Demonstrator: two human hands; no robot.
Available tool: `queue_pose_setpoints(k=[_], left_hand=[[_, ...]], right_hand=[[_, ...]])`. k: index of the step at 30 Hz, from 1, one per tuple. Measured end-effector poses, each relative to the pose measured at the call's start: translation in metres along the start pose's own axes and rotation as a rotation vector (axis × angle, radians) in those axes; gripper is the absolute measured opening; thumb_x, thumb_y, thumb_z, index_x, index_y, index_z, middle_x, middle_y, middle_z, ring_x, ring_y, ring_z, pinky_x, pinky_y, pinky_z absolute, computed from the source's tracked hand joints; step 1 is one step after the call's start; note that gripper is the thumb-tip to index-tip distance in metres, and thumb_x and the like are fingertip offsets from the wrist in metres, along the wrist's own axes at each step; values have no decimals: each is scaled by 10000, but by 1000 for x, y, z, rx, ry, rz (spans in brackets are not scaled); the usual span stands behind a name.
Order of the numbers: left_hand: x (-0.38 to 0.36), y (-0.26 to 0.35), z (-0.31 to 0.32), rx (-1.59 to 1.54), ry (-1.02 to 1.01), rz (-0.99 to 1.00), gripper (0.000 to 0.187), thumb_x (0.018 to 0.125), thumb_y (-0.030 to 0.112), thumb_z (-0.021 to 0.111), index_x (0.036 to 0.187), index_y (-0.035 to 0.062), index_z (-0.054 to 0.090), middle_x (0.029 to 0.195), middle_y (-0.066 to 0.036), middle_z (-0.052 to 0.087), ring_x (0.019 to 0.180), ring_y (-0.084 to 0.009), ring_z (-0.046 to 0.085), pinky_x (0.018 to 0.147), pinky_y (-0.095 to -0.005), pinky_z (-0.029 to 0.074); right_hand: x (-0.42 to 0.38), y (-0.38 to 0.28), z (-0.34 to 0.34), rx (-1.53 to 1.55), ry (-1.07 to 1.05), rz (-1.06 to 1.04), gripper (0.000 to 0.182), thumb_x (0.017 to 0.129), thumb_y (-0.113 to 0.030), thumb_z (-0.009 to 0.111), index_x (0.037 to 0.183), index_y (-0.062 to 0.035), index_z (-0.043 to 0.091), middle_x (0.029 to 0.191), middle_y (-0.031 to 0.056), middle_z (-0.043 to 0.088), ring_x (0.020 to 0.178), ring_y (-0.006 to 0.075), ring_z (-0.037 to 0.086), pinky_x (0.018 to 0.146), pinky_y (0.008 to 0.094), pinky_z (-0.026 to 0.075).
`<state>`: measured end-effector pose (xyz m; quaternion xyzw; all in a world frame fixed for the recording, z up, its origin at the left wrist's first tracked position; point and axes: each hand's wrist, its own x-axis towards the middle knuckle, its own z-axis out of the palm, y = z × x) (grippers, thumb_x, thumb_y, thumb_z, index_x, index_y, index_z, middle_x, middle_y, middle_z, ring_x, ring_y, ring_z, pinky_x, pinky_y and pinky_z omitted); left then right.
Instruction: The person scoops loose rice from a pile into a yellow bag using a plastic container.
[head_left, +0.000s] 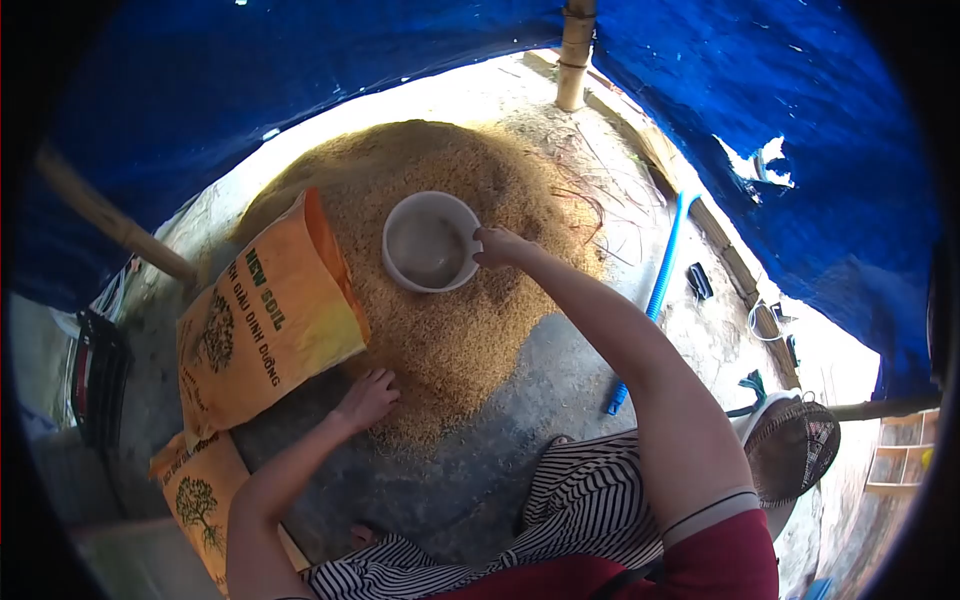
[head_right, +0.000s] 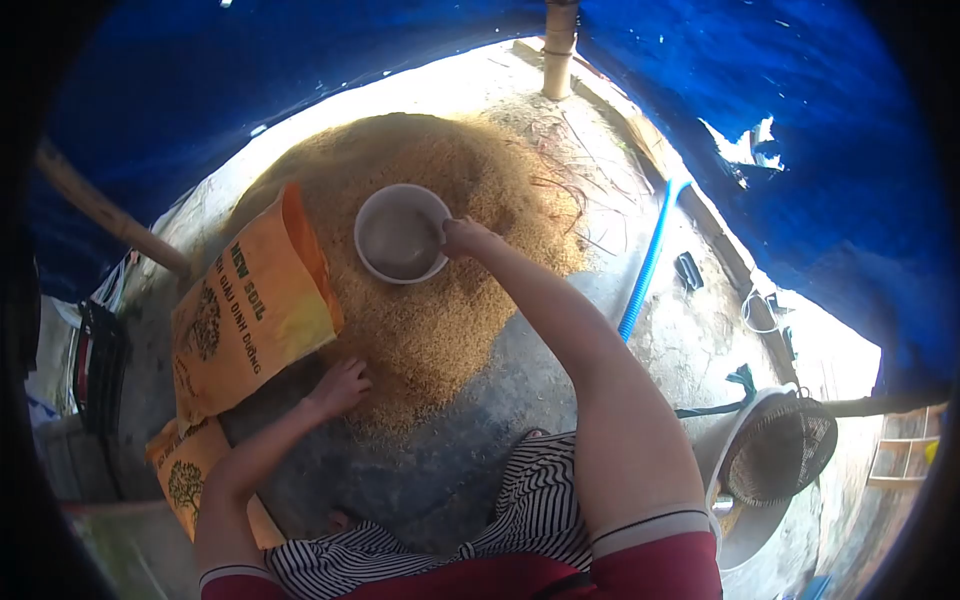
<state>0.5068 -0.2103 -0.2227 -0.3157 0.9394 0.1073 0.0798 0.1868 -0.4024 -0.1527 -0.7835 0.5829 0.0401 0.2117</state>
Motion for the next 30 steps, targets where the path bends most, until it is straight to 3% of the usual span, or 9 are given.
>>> queue_pose_setpoints(k=[5, 9, 17, 20, 21, 23, 25, 27, 30], left_hand=[[11, -3, -84, -523, 313, -212, 172, 837, 142, 542, 938, 22, 615, 913, -163, 596, 877, -341, 573, 763, -413, 466], [18, -14, -121, -448, 480, -305, 194, 860, 146, 518, 970, 6, 597, 807, -185, 607, 796, -359, 594, 709, -425, 467], [13, -28, -122, -622, 382, -358, 203, 879, 165, 506, 902, -30, 555, 657, -201, 562, 691, -363, 585, 633, -428, 440], [4, -35, -115, -633, 198, -416, 201, 867, 163, 525, 957, -14, 557, 801, -194, 594, 799, -341, 589, 707, -404, 455], [1, -35, -111, -633, 203, -425, 201, 867, 163, 525, 957, -14, 557, 801, -194, 594, 799, -341, 589, 707, -404, 455], [-2, -31, -106, -461, 278, -400, 378, 827, 178, 586, 1164, 31, 497, 1151, -183, 529, 1102, -329, 492, 904, -418, 408], [-1, -28, -111, -250, 258, -348, 528, 799, 192, 622, 1260, 53, 406, 1275, -181, 409, 1203, -357, 363, 979, -454, 327], [2, -19, -110, -39, 227, -299, 691, 770, 206, 657, 1356, 75, 315, 1399, -179, 289, 1305, -385, 234, 1054, -490, 246], [2, -20, -88, 177, 255, -484, 857, 725, 196, 688, 1414, 77, 191, 1425, -229, 212, 1321, -451, 134, 1071, -550, 160]], right_hand=[[6, -46, -9, -4, 116, 42, 453, 810, -303, 552, 1182, -46, 529, 1114, 170, 594, 1036, 324, 568, 890, 399, 449], [-1, -109, -24, -74, -119, -687, 353, 878, -232, 456, 1151, -29, 548, 1097, 173, 597, 976, 339, 580, 849, 415, 451], [-33, -129, -45, -299, -460, -510, 333, 861, -246, 521, 1078, -2, 587, 1070, 151, 610, 952, 292, 593, 820, 376, 458], [-25, -54, -80, -8, -164, -81, 270, 832, -222, 563, 1055, -89, 635, 1059, 143, 617, 970, 262, 589, 833, 338, 461], [-11, -16, -96, -197, -149, -183, 413, 853, -351, 529, 1182, -103, 564, 1183, 139, 562, 1100, 289, 534, 930, 420, 430], [-26, 27, -104, -377, 506, 374, 420, 877, -250, 436, 1264, -90, 469, 1319, 220, 397, 1203, 389, 400, 951, 633, 299], [-35, 46, -104, -289, 737, 520, 470, 868, -234, 448, 1304, -68, 390, 1381, 221, 297, 1268, 383, 318, 996, 602, 265], [-16, 57, -83, -142, 565, 507, 518, 825, -325, 541, 1281, -115, 413, 1234, 300, 435, 1174, 402, 423, 900, 572, 387], [-7, 32, -56, 253, -108, 311, 603, 818, -537, 541, 1125, -19, 530, 1035, 162, 598, 889, 301, 609, 710, 480, 536]])
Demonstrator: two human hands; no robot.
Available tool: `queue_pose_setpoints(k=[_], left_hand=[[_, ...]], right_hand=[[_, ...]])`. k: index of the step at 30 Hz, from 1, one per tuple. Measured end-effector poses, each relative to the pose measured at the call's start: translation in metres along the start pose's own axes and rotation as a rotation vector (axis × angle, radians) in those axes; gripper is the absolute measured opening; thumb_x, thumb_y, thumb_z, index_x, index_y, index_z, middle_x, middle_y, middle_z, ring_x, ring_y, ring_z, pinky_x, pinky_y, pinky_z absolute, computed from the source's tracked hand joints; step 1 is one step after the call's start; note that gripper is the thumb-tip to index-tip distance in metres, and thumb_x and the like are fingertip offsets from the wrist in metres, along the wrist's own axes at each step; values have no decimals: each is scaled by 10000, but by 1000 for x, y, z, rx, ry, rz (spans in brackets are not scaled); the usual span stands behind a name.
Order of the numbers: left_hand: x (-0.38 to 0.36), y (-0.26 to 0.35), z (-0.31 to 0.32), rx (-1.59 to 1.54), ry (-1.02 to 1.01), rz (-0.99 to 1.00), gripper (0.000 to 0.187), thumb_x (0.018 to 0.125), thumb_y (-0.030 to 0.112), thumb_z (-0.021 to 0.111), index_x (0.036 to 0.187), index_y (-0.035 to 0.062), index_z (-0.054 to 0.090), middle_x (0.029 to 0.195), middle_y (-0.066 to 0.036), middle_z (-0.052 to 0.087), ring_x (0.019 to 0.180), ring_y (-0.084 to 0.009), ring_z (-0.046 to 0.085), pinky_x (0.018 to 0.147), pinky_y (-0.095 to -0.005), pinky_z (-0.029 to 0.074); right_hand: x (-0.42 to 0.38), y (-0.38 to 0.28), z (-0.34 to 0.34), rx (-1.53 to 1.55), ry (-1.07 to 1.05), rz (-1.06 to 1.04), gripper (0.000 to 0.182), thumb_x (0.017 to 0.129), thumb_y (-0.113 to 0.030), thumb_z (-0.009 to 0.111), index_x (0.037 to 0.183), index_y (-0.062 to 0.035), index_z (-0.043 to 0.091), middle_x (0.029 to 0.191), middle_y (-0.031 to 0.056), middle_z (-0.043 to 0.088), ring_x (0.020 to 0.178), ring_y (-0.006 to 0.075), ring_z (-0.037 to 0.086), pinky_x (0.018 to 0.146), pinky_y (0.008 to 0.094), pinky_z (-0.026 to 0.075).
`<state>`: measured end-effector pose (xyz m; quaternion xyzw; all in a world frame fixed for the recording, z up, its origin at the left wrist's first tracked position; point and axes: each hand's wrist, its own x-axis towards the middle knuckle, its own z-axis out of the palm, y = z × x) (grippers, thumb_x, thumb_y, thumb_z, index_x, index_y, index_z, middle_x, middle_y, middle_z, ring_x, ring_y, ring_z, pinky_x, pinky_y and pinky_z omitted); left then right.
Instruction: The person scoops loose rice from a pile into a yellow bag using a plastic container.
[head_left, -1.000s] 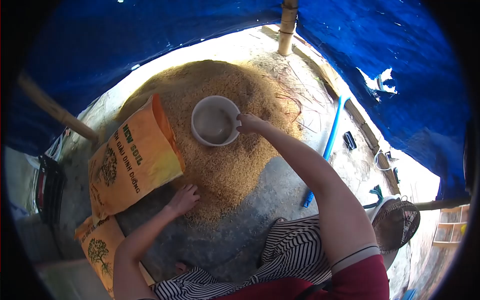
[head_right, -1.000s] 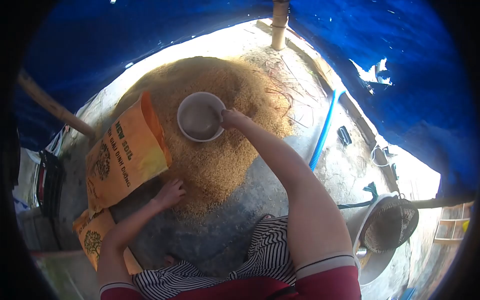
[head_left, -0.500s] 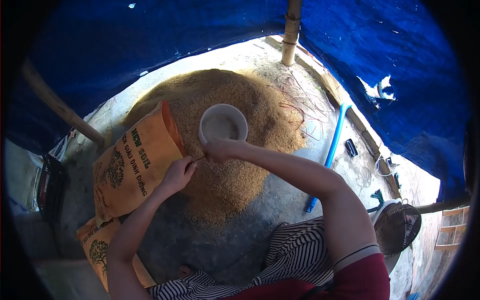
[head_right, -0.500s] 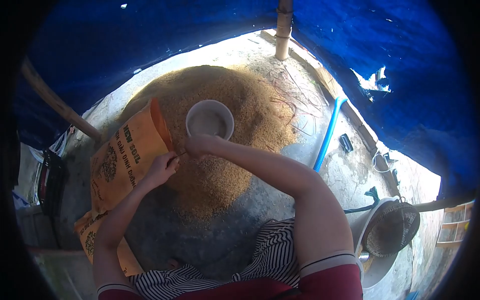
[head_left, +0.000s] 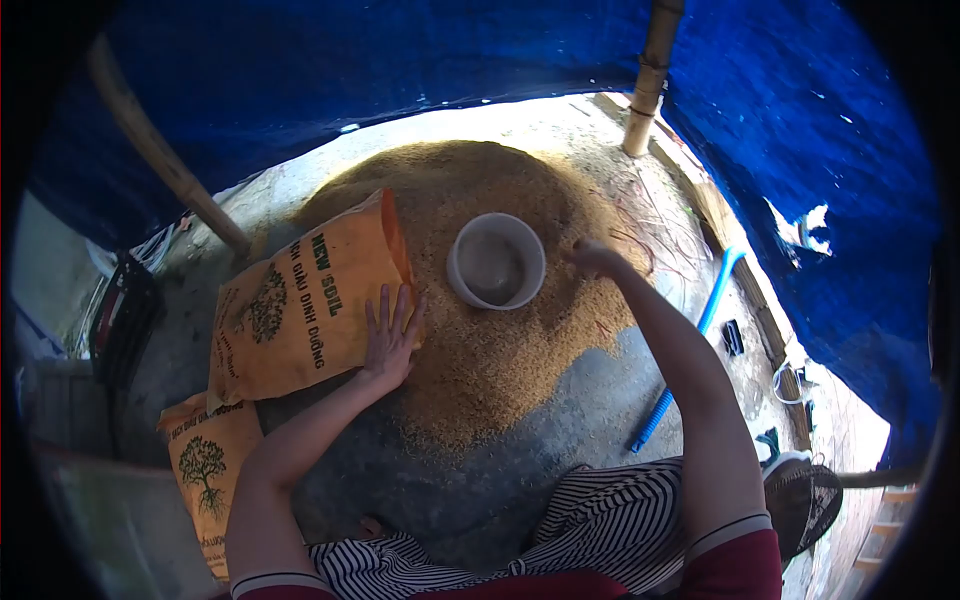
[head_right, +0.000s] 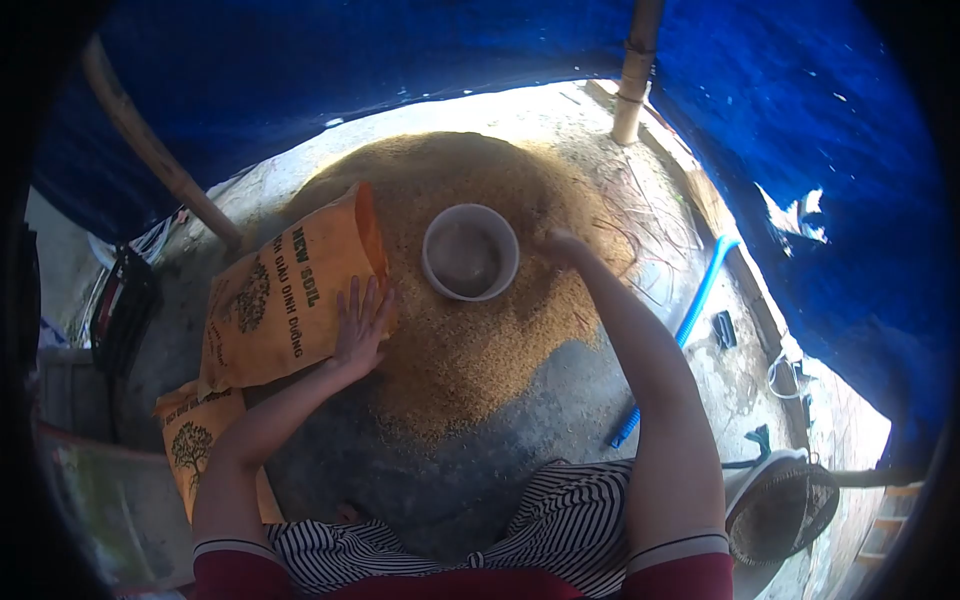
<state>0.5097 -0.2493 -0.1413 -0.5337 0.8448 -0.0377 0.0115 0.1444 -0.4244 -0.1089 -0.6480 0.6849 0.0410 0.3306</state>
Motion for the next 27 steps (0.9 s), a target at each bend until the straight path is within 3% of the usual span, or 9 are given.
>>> queue_pose_setpoints(k=[6, 9, 11, 16, 19, 23, 25, 26, 27], left_hand=[[-29, -70, 71, -42, 21, -416, 843, 717, 98, 636, 1424, 98, 177, 1416, -244, 217, 1309, -461, 173, 1071, -536, 164], [-69, -112, 80, 91, -113, -112, 662, 747, 79, 577, 1362, 117, 337, 1386, -184, 307, 1279, -405, 271, 1060, -531, 184], [-87, -132, 85, 1, -133, -121, 371, 764, 86, 530, 1130, 111, 585, 1243, -134, 488, 1210, -329, 379, 1053, -519, 197], [-140, -197, 121, 184, -233, -345, 153, 766, 112, 532, 760, 99, 685, 814, -87, 644, 974, -245, 558, 1016, -496, 257], [-168, -226, 125, 178, -384, -542, 152, 805, 124, 524, 766, 96, 668, 779, -69, 644, 836, -218, 600, 957, -478, 328], [-195, -240, 112, 497, -444, -503, 174, 852, 161, 511, 767, 104, 652, 781, -57, 652, 792, -193, 613, 903, -455, 375], [-189, -234, 91, 471, -584, -617, 167, 867, 199, 519, 943, 109, 639, 898, -57, 653, 892, -198, 604, 930, -425, 369], [-190, -233, 89, 471, -583, -627, 167, 867, 199, 519, 943, 109, 639, 898, -57, 653, 892, -198, 604, 930, -425, 369], [-187, -233, 91, 503, -602, -667, 241, 875, 232, 512, 1073, 117, 588, 1028, -74, 612, 1007, -210, 557, 965, -429, 347]], right_hand=[[-9, -17, 63, 491, -260, 189, 704, 824, -580, 512, 1219, -1, 440, 1023, 265, 573, 850, 344, 631, 647, 480, 558], [4, -2, 88, 778, -340, 226, 628, 825, -519, 564, 1179, -9, 466, 1005, 254, 581, 812, 343, 637, 651, 465, 559], [22, -1, 103, 898, -371, 231, 585, 824, -478, 595, 1154, -11, 474, 995, 245, 585, 788, 342, 638, 644, 449, 562], [56, 4, 131, 1337, -333, 109, 413, 819, -252, 657, 1071, 21, 477, 875, 169, 583, 704, 294, 627, 584, 377, 561], [51, -18, 135, 1289, -92, 189, 341, 811, -161, 639, 1064, 15, 494, 850, 157, 567, 698, 270, 622, 581, 368, 563], [28, -53, 114, 1279, 58, 267, 324, 796, -103, 620, 1074, 7, 493, 909, 182, 557, 733, 285, 620, 593, 346, 557], [12, -54, 105, 203, 262, -571, 361, 775, -95, 639, 1086, 7, 488, 969, 192, 538, 758, 298, 604, 599, 312, 542], [23, -59, 106, 202, 261, -580, 361, 775, -95, 639, 1086, 7, 488, 969, 192, 538, 758, 298, 604, 599, 312, 542], [46, -63, 107, 763, 142, -331, 382, 767, -114, 664, 1090, -7, 493, 964, 177, 535, 756, 293, 593, 599, 320, 534]])
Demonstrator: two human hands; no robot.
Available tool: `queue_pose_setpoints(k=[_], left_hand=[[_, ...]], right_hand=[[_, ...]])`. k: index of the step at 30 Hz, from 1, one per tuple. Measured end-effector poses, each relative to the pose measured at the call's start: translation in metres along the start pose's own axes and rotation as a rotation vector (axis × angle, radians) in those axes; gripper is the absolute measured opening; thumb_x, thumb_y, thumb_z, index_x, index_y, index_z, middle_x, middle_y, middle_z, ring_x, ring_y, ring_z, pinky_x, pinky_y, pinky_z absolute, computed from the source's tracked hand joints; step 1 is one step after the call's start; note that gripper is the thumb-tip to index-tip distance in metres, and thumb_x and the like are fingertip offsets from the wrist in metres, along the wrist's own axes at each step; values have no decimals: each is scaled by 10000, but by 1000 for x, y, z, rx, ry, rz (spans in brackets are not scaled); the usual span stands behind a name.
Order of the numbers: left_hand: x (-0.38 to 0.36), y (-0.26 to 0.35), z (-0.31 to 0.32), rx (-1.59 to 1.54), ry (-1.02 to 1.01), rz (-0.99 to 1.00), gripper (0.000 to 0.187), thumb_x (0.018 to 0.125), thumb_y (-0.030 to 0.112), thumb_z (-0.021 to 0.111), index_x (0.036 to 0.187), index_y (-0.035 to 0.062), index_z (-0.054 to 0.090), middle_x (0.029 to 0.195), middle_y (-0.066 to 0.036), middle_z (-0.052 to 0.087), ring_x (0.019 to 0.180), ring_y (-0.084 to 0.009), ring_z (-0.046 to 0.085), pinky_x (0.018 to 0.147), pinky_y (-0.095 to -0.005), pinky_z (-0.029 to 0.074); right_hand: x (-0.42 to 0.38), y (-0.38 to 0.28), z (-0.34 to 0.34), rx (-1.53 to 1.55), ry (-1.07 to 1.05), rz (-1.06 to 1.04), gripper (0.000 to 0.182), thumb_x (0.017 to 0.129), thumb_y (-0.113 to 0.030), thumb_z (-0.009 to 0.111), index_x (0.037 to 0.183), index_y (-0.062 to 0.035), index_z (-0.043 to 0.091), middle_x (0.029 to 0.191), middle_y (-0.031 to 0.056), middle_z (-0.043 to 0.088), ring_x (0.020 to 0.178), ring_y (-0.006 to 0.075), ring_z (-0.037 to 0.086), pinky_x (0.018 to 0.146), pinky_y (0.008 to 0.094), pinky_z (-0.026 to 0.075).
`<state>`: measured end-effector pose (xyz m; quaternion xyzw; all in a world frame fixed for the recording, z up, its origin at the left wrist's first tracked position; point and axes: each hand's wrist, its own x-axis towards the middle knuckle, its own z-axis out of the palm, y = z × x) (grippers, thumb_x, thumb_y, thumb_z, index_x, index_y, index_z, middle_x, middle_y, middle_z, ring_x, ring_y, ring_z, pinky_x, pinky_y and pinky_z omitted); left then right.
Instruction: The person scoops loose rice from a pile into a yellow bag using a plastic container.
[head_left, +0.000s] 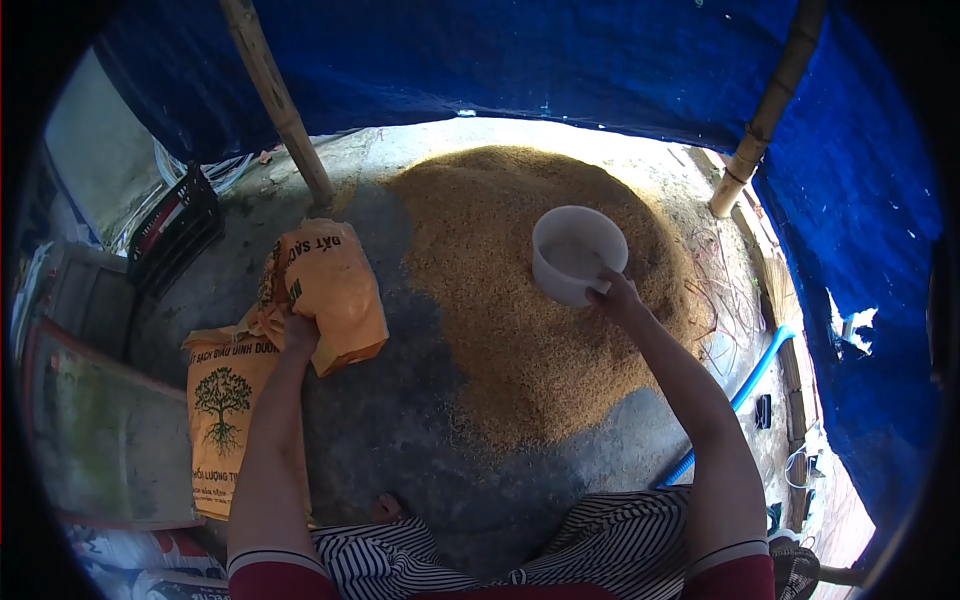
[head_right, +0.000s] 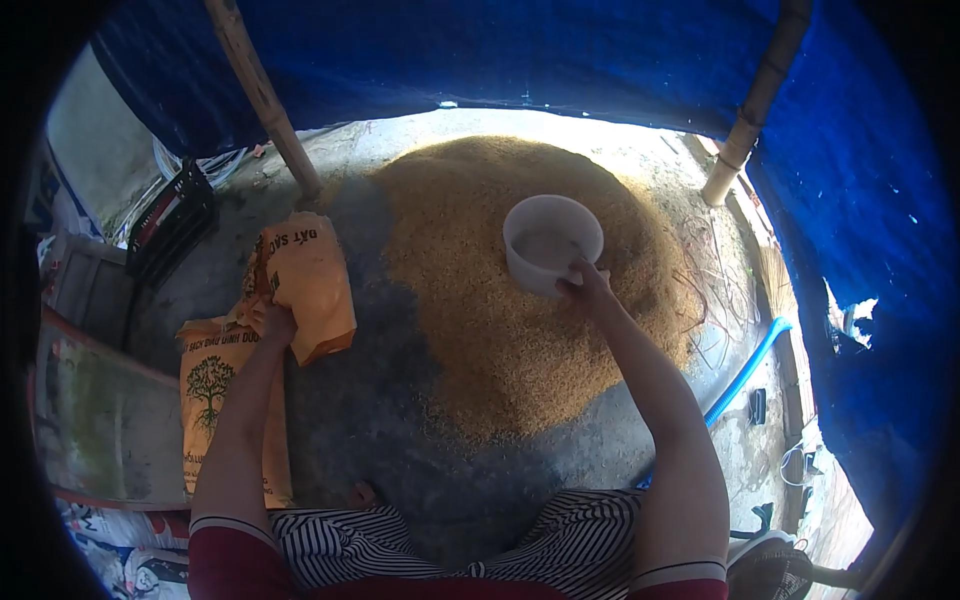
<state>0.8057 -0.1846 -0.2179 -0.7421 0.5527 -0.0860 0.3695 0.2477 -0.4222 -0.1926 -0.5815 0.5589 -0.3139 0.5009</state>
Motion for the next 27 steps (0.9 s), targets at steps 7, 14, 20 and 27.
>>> queue_pose_setpoints(k=[7, 14, 20, 27], left_hand=[[-15, 36, -27, 70, -256, 108, 559, 861, 391, 505, 1335, 127, 368, 1338, -108, 378, 1257, -273, 331, 1055, -470, 238], [-55, 31, -74, 128, -401, 378, 722, 747, 366, 649, 1357, 89, 383, 1428, -141, 294, 1324, -336, 227, 1084, -493, 159], [-25, 26, -139, -282, -782, 552, 613, 607, 429, 758, 1095, 81, 629, 1132, -112, 602, 1021, -239, 572, 839, -300, 452], [-63, 92, -255, -1149, -147, 888, 271, 790, 214, 638, 959, 3, 615, 877, -119, 667, 802, -212, 651, 693, -314, 514]], right_hand=[[-1, -25, 6, 498, 102, 471, 579, 730, -312, 726, 1204, -147, 437, 1061, 97, 467, 825, 235, 514, 624, 367, 472], [-6, -37, 13, 498, -37, 352, 881, 652, -421, 754, 1341, -240, 236, 1224, 103, 357, 904, 235, 457, 685, 409, 428], [-38, -97, 33, 295, 119, 191, 1020, 631, -421, 754, 1389, -208, 106, 1325, 128, 307, 1156, 301, 419, 812, 453, 424], [-39, -147, -13, -280, 356, -255, 944, 587, -423, 771, 1339, -112, 293, 1227, 223, 426, 1161, 340, 427, 899, 476, 432]])
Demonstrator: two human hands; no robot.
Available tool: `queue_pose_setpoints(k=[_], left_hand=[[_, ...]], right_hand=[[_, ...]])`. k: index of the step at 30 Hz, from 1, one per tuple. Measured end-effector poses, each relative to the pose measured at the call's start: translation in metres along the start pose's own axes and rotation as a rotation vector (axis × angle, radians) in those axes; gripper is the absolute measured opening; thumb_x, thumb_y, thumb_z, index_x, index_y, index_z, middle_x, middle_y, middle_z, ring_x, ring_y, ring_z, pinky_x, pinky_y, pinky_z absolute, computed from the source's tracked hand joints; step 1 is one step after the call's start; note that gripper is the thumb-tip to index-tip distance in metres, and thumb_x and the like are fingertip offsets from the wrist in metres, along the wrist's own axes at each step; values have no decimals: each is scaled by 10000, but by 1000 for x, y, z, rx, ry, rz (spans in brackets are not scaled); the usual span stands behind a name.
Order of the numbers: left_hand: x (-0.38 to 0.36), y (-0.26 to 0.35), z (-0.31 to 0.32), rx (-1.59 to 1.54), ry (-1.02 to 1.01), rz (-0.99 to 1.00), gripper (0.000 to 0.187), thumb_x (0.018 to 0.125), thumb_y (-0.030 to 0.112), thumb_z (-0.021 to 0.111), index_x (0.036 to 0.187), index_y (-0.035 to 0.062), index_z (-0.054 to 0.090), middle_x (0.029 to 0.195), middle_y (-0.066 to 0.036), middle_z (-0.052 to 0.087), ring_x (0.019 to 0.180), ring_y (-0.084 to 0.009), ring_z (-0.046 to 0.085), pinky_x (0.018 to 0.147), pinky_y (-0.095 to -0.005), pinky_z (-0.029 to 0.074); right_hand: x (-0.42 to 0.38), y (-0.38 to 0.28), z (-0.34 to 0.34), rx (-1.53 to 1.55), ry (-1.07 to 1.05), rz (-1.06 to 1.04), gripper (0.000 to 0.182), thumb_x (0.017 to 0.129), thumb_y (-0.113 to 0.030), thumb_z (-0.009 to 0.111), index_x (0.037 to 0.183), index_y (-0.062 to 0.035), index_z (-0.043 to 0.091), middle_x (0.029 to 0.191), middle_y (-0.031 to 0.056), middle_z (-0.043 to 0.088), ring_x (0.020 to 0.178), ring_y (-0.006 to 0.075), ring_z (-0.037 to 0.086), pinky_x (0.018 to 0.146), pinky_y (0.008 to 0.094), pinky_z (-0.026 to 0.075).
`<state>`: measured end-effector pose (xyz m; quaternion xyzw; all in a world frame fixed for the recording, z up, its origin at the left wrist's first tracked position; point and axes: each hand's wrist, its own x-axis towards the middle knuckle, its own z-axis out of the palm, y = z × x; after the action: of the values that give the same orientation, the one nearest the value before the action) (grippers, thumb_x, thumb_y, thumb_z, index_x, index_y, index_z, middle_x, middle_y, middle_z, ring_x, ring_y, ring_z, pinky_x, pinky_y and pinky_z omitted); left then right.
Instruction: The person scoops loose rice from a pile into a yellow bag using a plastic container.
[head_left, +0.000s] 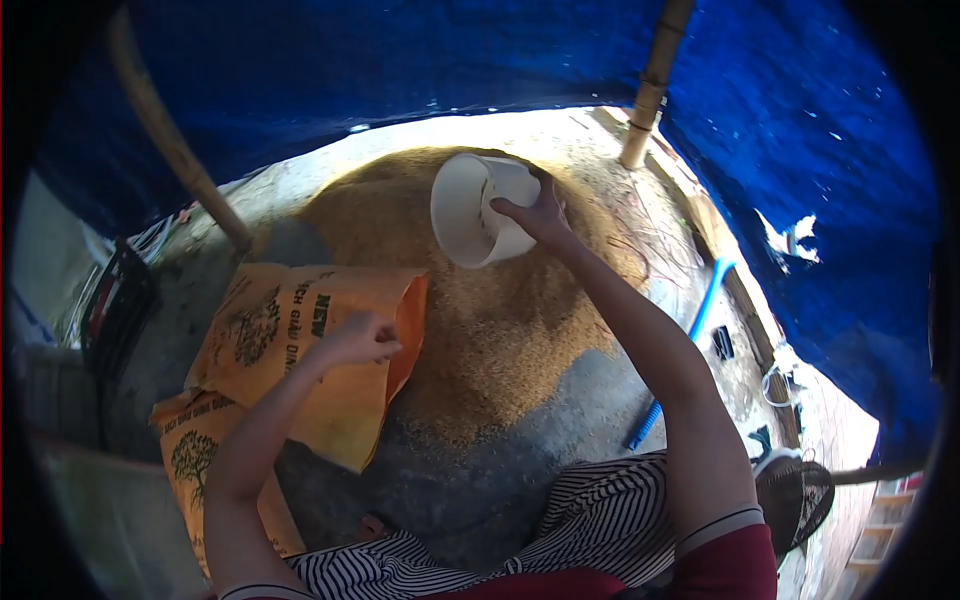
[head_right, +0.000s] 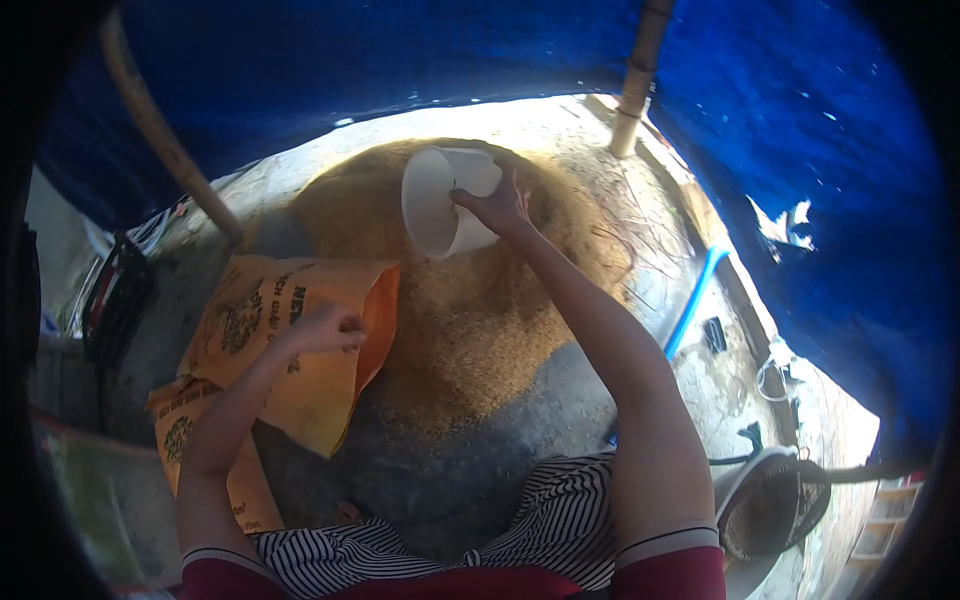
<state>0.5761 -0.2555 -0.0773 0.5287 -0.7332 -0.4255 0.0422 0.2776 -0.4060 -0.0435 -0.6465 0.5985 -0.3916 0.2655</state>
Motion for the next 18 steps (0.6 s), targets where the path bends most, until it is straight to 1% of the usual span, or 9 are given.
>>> queue_pose_setpoints(k=[1, 3, 5, 6, 8, 9, 11, 15, 18], left_hand=[[7, 16, 23, -60, 67, 126, 259, 816, 177, 610, 1001, -2, 602, 894, -131, 665, 811, -217, 653, 708, -318, 520], [12, 56, 65, -110, -18, 201, 394, 818, 209, 619, 1147, 9, 533, 1048, -174, 621, 980, -267, 606, 838, -356, 488], [30, 55, 117, 261, -26, 579, 673, 787, 262, 668, 1340, 59, 342, 1316, -220, 415, 1203, -343, 431, 973, -441, 386], [39, 53, 132, 261, -28, 585, 673, 787, 262, 668, 1340, 59, 342, 1316, -220, 415, 1203, -343, 431, 973, -441, 386], [55, 51, 155, 526, -2, 556, 995, 695, 368, 745, 1424, 94, 126, 1445, -248, 116, 1334, -411, 145, 1059, -534, 207], [60, 45, 162, 528, -7, 561, 995, 695, 368, 745, 1424, 94, 126, 1445, -248, 116, 1334, -411, 145, 1059, -534, 207], [64, 35, 170, 423, 124, 271, 1250, 578, 451, 803, 1426, 91, -41, 1439, -283, -13, 1336, -457, 15, 1063, -591, 96], [43, 32, 208, 487, 100, -2, 1340, 514, 473, 829, 1415, 62, -75, 1435, -293, -10, 1335, -461, -52, 1070, -581, 19], [54, 8, 238, 429, 335, -47, 1357, 511, 460, 836, 1406, 48, -98, 1437, -288, -13, 1337, -462, -30, 1073, -579, 21]], right_hand=[[-2, -9, -19, -185, 56, -194, 951, 575, -418, 777, 1337, -102, 305, 1218, 224, 434, 1167, 349, 406, 907, 479, 413], [-7, -12, -49, -297, 72, -191, 999, 588, -497, 758, 1350, -95, 251, 1147, 285, 430, 1135, 429, 360, 946, 513, 335], [-5, -2, -70, -383, 118, -201, 998, 584, -477, 766, 1354, -104, 252, 1107, 302, 427, 1087, 426, 368, 943, 504, 329], [-4, 4, -80, -423, 173, -201, 994, 578, -463, 772, 1351, -105, 259, 1102, 295, 431, 1087, 421, 369, 931, 500, 339], [-5, 18, -97, -425, 243, -142, 958, 567, -408, 786, 1337, -123, 292, 1125, 299, 392, 1085, 428, 363, 911, 510, 352], [-8, 23, -103, -426, 248, -137, 958, 567, -408, 786, 1337, -123, 292, 1125, 299, 392, 1085, 428, 363, 911, 510, 352], [-14, 35, -113, -682, 303, -179, 932, 569, -379, 784, 1335, -148, 306, 1173, 309, 324, 1077, 444, 360, 916, 523, 345], [-19, 65, -126, -721, 272, -285, 916, 568, -306, 791, 1337, -179, 310, 1213, 294, 272, 1109, 460, 328, 938, 536, 326], [-13, 82, -127, -750, 273, -415, 921, 554, -246, 803, 1335, -181, 318, 1221, 279, 272, 1126, 455, 320, 952, 541, 311]])
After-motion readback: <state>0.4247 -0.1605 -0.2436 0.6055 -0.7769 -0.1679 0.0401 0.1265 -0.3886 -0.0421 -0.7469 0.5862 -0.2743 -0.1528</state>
